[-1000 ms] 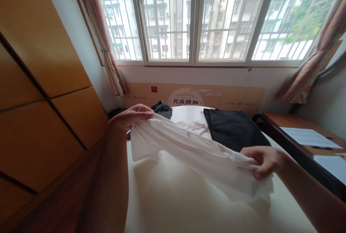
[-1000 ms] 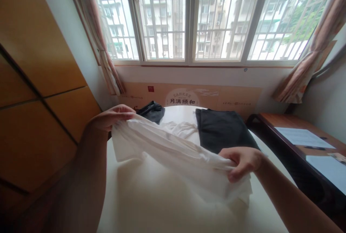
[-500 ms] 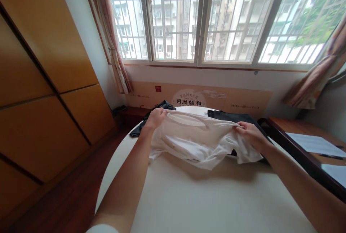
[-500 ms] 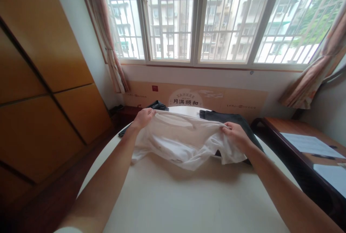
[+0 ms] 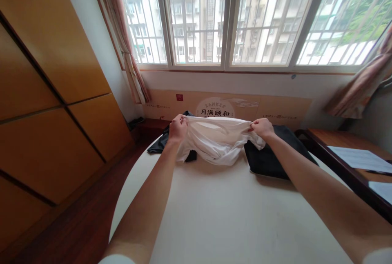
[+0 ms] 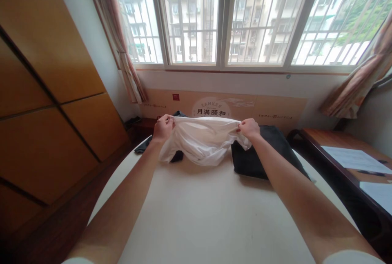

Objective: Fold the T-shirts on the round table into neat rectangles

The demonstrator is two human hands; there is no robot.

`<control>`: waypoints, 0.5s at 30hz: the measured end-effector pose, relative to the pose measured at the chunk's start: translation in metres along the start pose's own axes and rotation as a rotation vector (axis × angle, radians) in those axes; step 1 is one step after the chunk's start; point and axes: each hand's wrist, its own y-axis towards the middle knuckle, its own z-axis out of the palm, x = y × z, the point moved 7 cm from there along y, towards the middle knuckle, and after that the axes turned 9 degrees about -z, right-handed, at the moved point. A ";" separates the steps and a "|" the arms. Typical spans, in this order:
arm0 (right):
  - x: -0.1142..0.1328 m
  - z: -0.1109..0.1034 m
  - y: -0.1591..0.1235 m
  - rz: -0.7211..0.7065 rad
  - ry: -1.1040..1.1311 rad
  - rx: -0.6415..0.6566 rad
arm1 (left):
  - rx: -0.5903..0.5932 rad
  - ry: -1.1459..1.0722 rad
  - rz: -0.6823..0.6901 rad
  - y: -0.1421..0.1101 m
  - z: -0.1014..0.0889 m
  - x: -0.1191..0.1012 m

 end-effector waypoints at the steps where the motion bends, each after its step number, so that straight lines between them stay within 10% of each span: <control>1: 0.005 0.003 -0.002 -0.013 0.009 -0.005 | 0.038 -0.037 0.059 -0.001 0.006 -0.004; 9: 0.113 0.051 -0.122 -0.804 0.065 0.163 | 0.335 0.173 0.224 -0.016 0.047 -0.009; 15: 0.138 0.070 -0.166 -0.773 -0.126 0.276 | 0.926 0.306 0.249 -0.058 0.065 -0.013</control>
